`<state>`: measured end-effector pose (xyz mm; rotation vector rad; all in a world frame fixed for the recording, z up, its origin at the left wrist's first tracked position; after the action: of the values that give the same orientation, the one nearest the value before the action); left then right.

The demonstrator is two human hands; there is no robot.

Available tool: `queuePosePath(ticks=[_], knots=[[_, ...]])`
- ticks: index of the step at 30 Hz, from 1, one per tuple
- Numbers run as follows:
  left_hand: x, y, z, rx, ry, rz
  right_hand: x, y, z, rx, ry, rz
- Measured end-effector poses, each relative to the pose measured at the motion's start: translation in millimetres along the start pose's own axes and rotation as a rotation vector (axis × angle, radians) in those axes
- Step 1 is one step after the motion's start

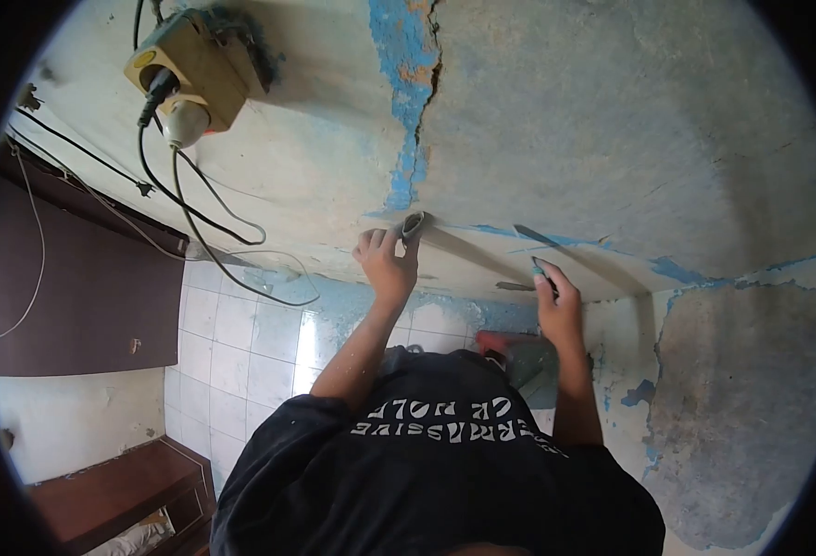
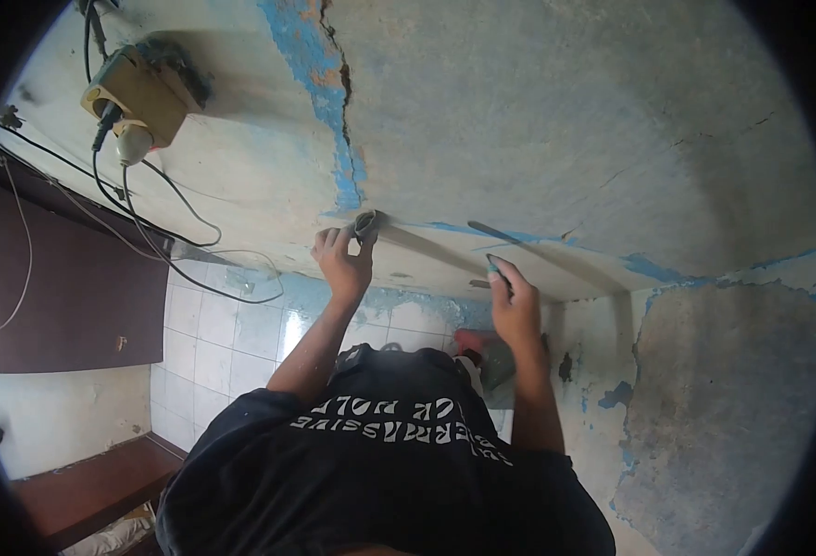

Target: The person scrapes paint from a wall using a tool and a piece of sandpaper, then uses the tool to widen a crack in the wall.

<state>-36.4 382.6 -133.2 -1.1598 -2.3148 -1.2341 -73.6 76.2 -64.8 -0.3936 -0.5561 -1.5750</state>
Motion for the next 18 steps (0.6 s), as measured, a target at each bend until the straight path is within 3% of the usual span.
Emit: queuePosePath(ticks=[7, 10, 12, 14, 18], knots=[[2.3, 1.8, -0.6, 0.01, -0.01, -0.003, -28.5, 12.6, 12.5, 0.003, -0.089, 0.125], [0.5, 3.7, 2.5, 0.022, 0.02, 0.023, -10.0, 5.3, 6.3, 0.061, -0.051, 0.013], [0.8, 4.0, 0.8, 0.025, 0.019, 0.025, -16.0, 7.2, 4.2, 0.007, -0.067, 0.058], [1.2, 4.3, -0.1, 0.027, 0.01, 0.029, -21.9, 7.4, 11.6, 0.094, -0.139, 0.043], [2.0, 5.1, -0.9, 0.025, 0.006, 0.023, -7.5, 6.8, 5.1, -0.037, -0.025, 0.089]])
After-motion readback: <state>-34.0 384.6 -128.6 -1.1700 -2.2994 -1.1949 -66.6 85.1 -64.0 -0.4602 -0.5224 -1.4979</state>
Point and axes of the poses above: each hand's wrist, its own y-axis towards the middle knuckle, its own x-axis out of the back of the hand, z = x × y, the point moved 7 cm from there along y, towards the middle knuckle, and after that the axes turned 3 degrees about z, right-handed, at the moved point
